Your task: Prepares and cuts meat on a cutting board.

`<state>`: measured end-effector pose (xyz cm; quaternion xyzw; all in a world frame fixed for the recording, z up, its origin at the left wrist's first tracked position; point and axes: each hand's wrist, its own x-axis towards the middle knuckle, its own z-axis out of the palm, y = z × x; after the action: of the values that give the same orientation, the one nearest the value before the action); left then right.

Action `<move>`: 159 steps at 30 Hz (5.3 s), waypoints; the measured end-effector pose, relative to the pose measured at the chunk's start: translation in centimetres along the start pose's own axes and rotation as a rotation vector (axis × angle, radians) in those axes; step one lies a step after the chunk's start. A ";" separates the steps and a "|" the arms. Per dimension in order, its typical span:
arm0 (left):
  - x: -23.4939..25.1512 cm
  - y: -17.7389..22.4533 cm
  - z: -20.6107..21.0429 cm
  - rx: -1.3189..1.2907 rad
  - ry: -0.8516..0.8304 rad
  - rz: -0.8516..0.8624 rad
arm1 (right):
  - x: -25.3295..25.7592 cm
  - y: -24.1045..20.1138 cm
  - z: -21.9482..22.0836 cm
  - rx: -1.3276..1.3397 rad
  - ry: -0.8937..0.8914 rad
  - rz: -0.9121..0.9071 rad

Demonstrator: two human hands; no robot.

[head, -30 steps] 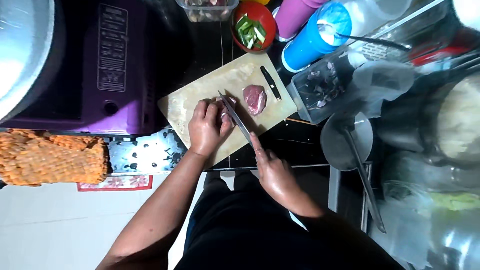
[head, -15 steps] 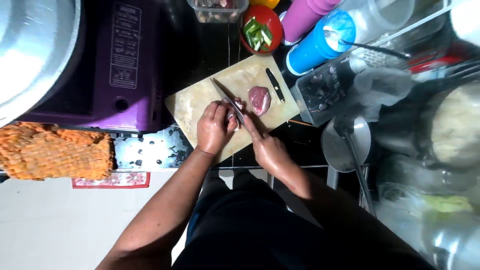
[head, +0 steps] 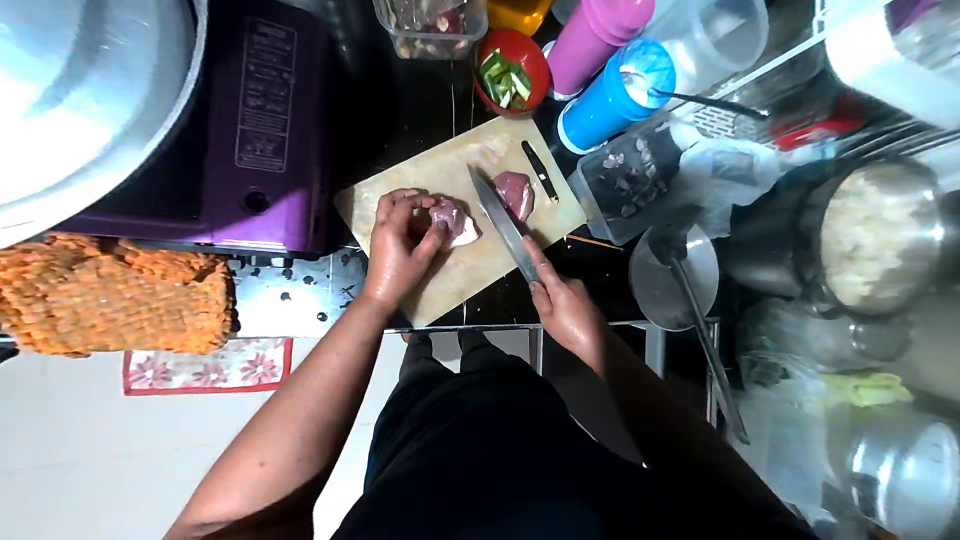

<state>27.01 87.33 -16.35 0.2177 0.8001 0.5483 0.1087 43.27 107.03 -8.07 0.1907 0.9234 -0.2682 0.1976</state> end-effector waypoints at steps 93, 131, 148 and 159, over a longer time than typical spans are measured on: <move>-0.1 -1.0 1.6 0.383 0.002 0.254 | -0.2 -2.6 1.0 -0.460 -0.014 -0.095; -0.6 -1.7 1.6 0.385 0.093 0.269 | 8.1 -7.5 3.2 -0.377 0.051 -0.221; -2.4 -1.8 0.1 0.369 0.102 0.285 | 2.8 -3.7 0.0 -0.249 -0.113 0.037; -2.3 -2.5 0.8 0.354 0.142 0.284 | -0.5 -5.6 1.9 -0.382 -0.188 -0.062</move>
<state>28.78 86.14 -19.14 0.3048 0.8507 0.4231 -0.0660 41.60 101.46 -6.96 0.0952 0.9404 -0.1109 0.3071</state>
